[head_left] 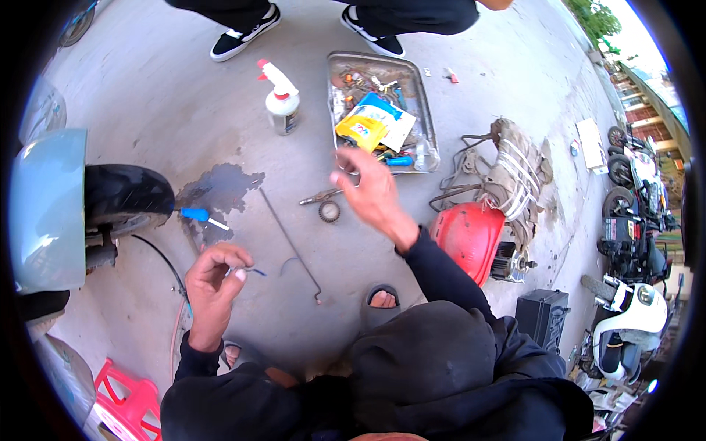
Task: The person opens a small packet and uses a screwdriver to apply a substance from a small container onto a component of a light blue scooter. They then use the screwdriver to work on the scooter's front wheel area.
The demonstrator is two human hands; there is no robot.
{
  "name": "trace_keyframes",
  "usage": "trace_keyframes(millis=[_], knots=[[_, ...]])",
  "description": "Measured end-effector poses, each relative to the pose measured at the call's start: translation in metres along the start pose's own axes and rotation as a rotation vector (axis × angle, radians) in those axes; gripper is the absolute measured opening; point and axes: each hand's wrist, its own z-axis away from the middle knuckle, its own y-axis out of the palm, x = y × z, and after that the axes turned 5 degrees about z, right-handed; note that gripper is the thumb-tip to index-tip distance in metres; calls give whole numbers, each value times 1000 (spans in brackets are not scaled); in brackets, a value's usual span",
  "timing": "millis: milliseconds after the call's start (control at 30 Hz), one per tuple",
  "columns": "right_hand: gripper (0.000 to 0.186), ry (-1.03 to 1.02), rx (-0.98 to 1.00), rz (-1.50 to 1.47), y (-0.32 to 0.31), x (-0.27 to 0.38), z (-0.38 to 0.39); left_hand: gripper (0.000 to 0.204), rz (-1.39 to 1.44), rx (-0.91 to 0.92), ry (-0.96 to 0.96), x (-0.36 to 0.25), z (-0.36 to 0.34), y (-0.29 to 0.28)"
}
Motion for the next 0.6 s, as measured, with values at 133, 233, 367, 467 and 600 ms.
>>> trace_keyframes(millis=[133, 233, 367, 467, 600], knots=[[65, 30, -100, 543, -10, -62, -49, 18, -27, 49, 2, 6, 5, 10], [74, 178, 22, 659, -7, -99, -66, 20, -57, 90, -15, 13, 7, 14], [71, 168, 66, 711, -8, -105, -76, 20, -84, 66, -3, 11, 9, 9], [42, 43, -21, 785, -15, -120, -78, 20, -90, 46, -17, 12, 9, 6], [20, 96, -134, 766, -56, -165, -105, 20, -90, 58, -17, 15, 6, 9]])
